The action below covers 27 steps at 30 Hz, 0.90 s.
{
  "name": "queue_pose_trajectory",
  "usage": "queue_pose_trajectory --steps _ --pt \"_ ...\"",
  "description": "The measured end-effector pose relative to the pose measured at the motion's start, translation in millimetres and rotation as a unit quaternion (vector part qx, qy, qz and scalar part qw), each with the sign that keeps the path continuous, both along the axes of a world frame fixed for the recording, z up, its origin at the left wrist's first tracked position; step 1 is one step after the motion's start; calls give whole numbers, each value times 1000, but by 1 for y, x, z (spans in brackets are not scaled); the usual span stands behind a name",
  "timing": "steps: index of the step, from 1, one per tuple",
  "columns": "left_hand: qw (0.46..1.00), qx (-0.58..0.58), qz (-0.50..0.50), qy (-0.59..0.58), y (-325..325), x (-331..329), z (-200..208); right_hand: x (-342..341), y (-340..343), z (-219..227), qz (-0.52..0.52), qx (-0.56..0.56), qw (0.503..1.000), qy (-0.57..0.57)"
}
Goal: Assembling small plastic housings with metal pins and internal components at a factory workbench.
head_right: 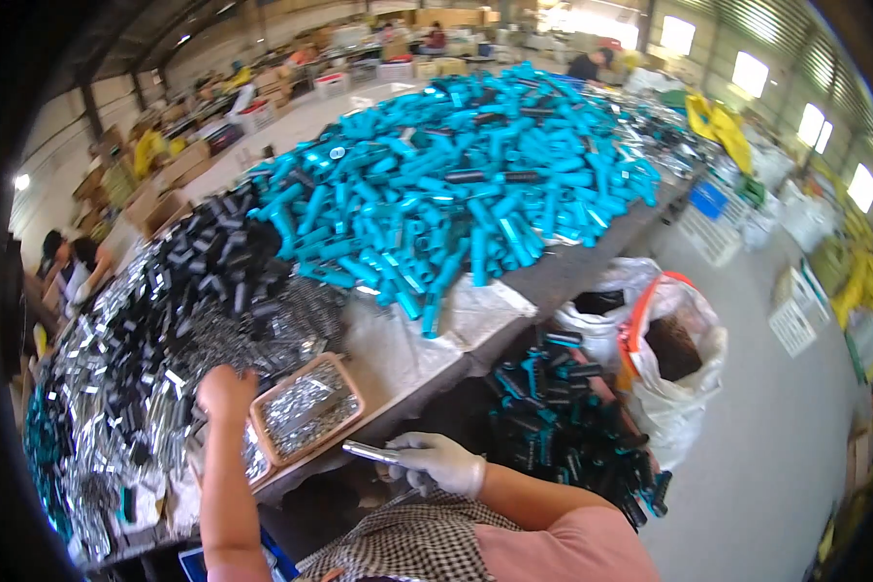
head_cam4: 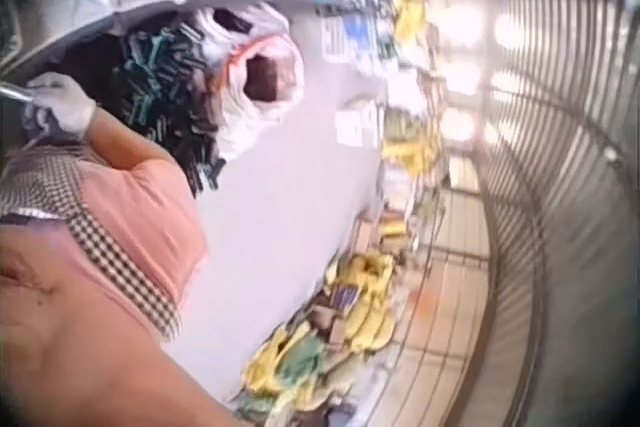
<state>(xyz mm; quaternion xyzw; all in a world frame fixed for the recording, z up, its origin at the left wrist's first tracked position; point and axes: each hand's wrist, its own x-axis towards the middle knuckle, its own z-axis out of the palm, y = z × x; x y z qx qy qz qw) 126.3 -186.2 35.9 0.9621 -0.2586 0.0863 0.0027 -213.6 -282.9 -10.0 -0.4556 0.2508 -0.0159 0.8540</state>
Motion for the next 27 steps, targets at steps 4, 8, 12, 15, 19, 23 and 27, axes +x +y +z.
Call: queue_pose_trajectory --steps 4,8,12,15,19,23,27 --pt "974 -203 -46 91 38 37 14 8 -10 -12 -19 -15 999 -33" --pt "795 -375 -45 475 103 56 -23 35 0 0 45 19 996 -69" --pt "835 -426 -56 344 111 25 -42 54 -3 15 60 -55 997 -15" --pt "834 -394 -45 383 156 -17 -15 81 0 29 79 -172 981 -51" --pt "807 -384 -103 437 206 -62 -15 109 14 30 102 -343 932 -63" --pt "796 -416 -241 367 226 -92 -27 116 33 18 122 -550 807 -176" --pt "804 -394 -264 358 249 -95 -38 120 56 30 162 -579 758 -253"
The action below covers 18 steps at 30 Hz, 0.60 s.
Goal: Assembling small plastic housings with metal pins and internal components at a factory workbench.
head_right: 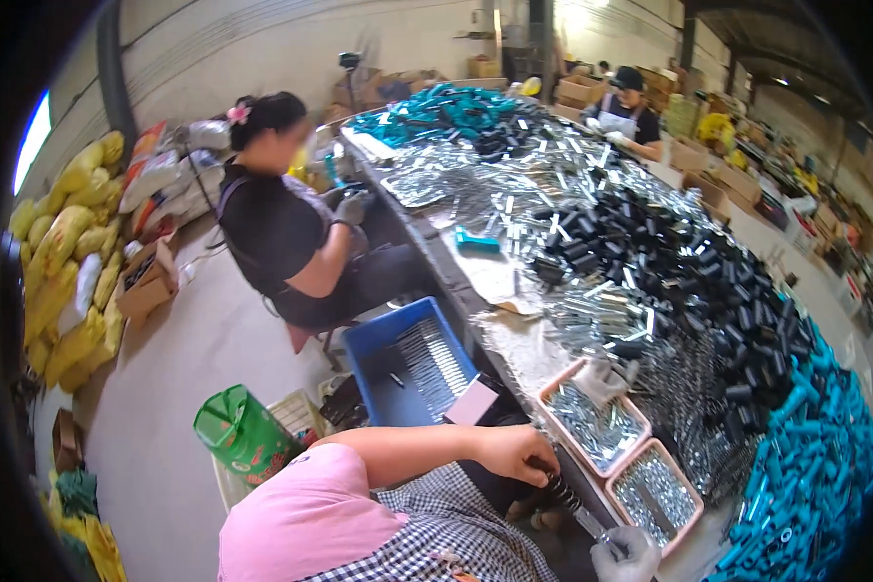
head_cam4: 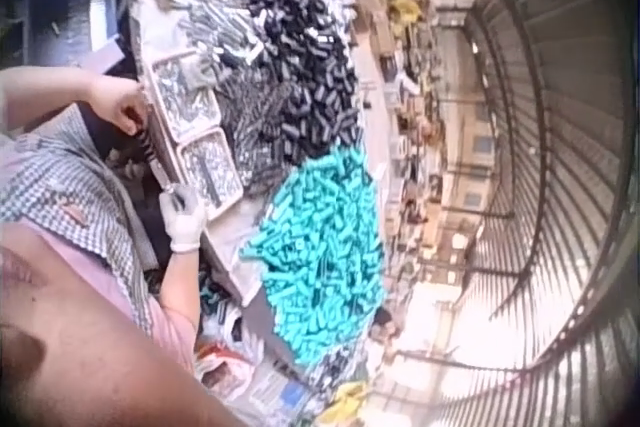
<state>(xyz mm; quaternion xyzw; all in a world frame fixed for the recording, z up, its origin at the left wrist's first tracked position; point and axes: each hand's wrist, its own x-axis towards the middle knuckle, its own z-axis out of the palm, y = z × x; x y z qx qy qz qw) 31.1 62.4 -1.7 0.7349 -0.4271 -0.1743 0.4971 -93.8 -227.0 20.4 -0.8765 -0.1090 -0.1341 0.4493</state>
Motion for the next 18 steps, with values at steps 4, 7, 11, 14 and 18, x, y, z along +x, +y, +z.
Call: queue_pose_trajectory --steps 4,7,11,14,18 --pt "999 25 18 12 12 -4 -14 5 -7 -13 91 -10 990 107" --pt "983 -11 29 180 15 -2 -18 10 2 -10 64 32 996 44" --pt "990 -36 44 131 4 -11 -29 11 15 -1 79 -12 996 36" --pt "995 -53 27 82 -9 -19 -29 8 31 15 83 -62 995 13" --pt "997 -60 -2 47 -16 -35 -26 2 30 7 69 -126 989 -41"
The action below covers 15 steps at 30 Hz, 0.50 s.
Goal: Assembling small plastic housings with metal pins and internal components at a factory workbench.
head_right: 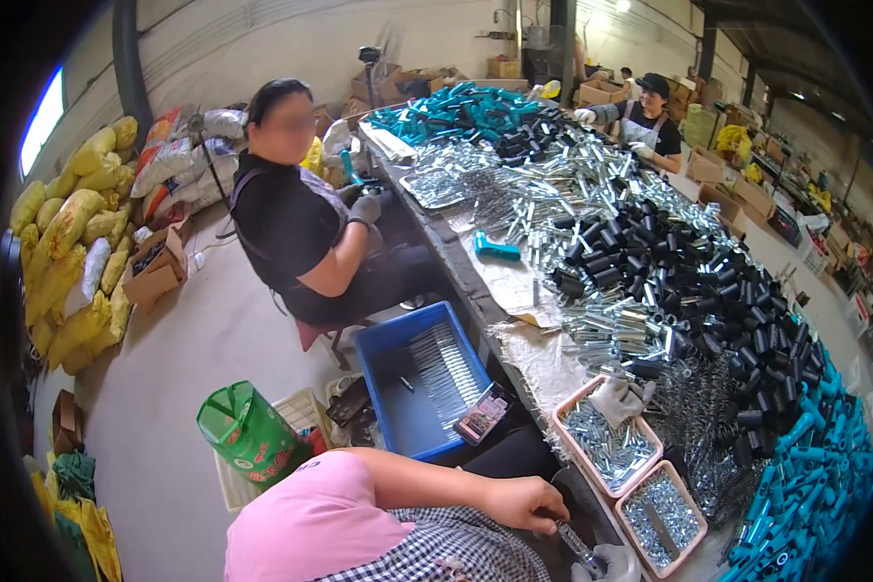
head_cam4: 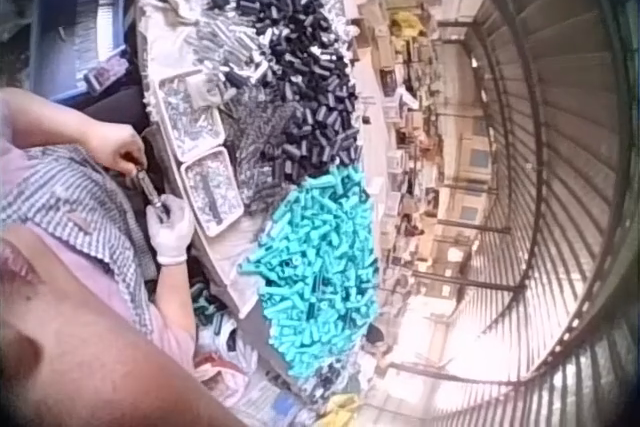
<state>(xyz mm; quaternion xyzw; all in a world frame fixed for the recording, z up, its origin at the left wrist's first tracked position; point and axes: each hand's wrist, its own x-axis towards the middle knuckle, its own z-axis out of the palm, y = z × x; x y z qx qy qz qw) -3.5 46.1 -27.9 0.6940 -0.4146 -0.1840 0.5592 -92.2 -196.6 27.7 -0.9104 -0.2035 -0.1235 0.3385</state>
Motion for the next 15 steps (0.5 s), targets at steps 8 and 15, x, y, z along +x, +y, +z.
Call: queue_pose_trajectory --steps 8,15 --pt "999 -2 -32 -24 -23 -3 -6 -10 -11 -31 -47 -1 999 0" --pt "995 40 -45 -76 -33 0 13 -8 -21 -27 -11 -11 1000 23"
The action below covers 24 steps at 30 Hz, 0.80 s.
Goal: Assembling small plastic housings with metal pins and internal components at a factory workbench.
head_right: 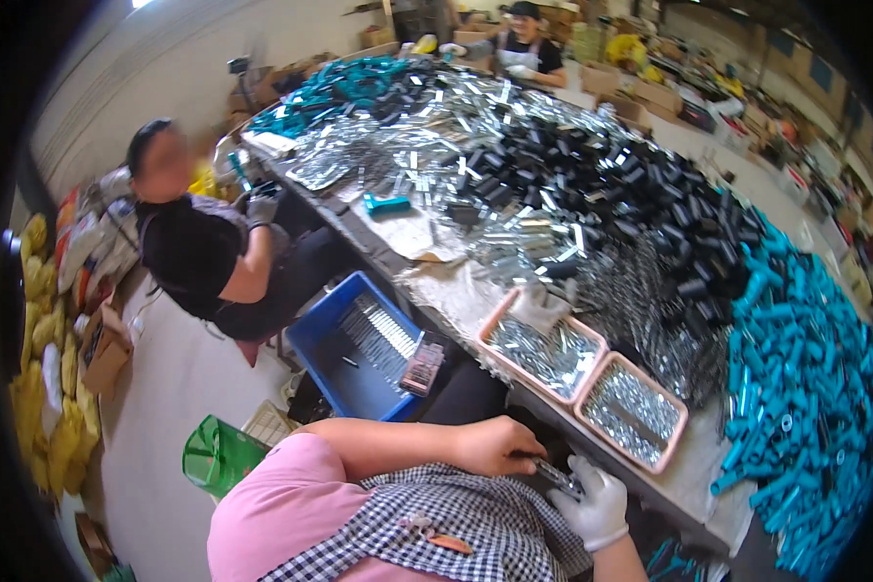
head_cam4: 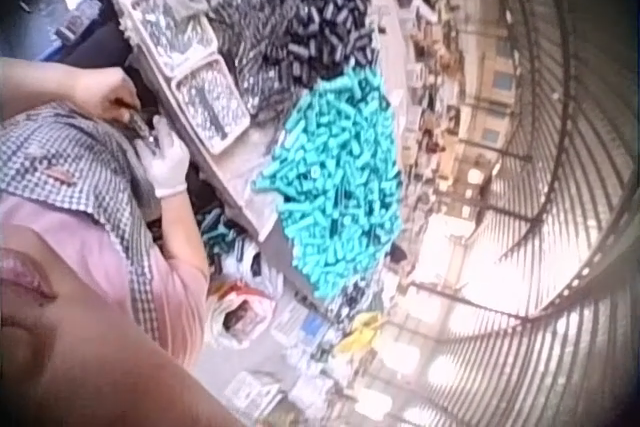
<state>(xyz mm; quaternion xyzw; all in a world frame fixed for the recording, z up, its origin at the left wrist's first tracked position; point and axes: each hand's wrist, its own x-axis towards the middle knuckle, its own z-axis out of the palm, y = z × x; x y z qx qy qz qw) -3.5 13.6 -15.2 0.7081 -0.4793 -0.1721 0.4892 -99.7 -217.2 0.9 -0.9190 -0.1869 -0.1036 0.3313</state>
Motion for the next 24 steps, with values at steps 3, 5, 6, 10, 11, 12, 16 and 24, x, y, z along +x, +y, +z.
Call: queue_pose_trajectory --steps 3,5,6,10,11,12,16,24 --pt "999 29 -13 39 -5 -1 0 -12 -1 1 -55 69 994 67" --pt "998 38 -16 43 -11 -4 -4 -21 -5 -10 -88 125 982 114" --pt "997 50 -17 55 -13 -6 -2 -24 -5 -11 -97 159 972 142" --pt "999 7 -32 -5 -21 -5 -6 -25 -8 1 -71 62 990 103" --pt "999 34 -33 -5 -21 -6 -3 -27 -8 0 -60 59 994 72" --pt "999 34 -37 -10 -22 -6 1 -29 -10 -2 -59 45 995 62" --pt "996 81 -23 -13 -18 1 24 -28 -20 7 -45 3 999 7" --pt "987 123 -34 100 -24 -3 13 -27 -18 -2 -13 -59 995 -86"
